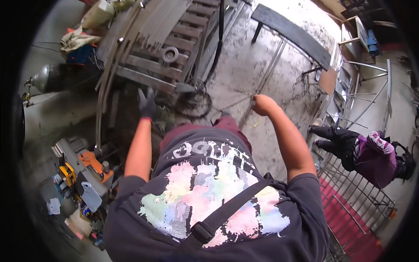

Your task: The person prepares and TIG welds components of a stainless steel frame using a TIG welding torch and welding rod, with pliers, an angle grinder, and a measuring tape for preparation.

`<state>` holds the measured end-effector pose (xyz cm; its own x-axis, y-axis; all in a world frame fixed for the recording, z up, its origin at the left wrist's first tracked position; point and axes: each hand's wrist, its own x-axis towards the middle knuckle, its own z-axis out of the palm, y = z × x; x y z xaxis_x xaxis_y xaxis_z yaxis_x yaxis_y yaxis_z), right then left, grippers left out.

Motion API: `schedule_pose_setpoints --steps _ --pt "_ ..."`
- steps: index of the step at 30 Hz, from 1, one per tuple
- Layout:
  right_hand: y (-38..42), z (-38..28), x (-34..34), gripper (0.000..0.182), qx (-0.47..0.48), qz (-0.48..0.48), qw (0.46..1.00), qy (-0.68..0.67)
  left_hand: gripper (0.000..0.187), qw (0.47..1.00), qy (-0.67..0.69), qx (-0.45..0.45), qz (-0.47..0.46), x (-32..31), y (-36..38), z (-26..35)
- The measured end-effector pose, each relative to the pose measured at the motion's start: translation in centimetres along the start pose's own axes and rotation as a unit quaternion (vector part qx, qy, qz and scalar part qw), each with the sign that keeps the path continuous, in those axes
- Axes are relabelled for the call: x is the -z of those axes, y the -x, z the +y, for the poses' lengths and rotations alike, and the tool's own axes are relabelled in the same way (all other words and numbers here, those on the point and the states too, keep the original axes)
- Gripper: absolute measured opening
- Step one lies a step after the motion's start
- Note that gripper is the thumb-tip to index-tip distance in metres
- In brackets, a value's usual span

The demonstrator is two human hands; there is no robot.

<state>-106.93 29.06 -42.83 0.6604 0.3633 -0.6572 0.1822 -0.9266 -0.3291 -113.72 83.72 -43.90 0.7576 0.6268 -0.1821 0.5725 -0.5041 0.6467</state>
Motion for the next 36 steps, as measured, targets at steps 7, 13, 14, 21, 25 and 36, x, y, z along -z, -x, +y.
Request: schedule_pose_setpoints --steps 7,13,14,21,25,36 --pt "4.3 10.1 -8.0 0.053 -0.147 -0.03 0.985 -0.088 0.112 0.96 -0.068 0.142 0.231 -11.2 -7.5 3.8" --pt "5.3 10.6 -11.7 0.058 -0.16 -0.142 0.969 -0.128 0.095 0.952 -0.042 0.084 0.291 -11.4 -7.4 3.5" --pt "4.5 10.6 -11.5 0.058 -0.153 -0.151 0.968 -0.129 0.092 0.948 -0.023 0.077 0.309 -12.1 -7.9 2.3" --pt "-3.7 6.1 3.6 0.054 -0.111 -0.067 0.987 -0.09 0.087 0.933 -0.125 0.109 0.32 -11.5 -6.9 4.2" --pt "-9.7 2.9 15.5 0.051 -0.068 0.001 0.995 -0.068 0.084 0.928 -0.109 0.012 0.356 -11.3 -7.0 3.9" --pt "-28.7 -8.0 43.8 0.041 0.139 0.149 0.978 0.049 0.08 0.922 -0.21 0.087 0.313 -9.3 -6.2 8.1"
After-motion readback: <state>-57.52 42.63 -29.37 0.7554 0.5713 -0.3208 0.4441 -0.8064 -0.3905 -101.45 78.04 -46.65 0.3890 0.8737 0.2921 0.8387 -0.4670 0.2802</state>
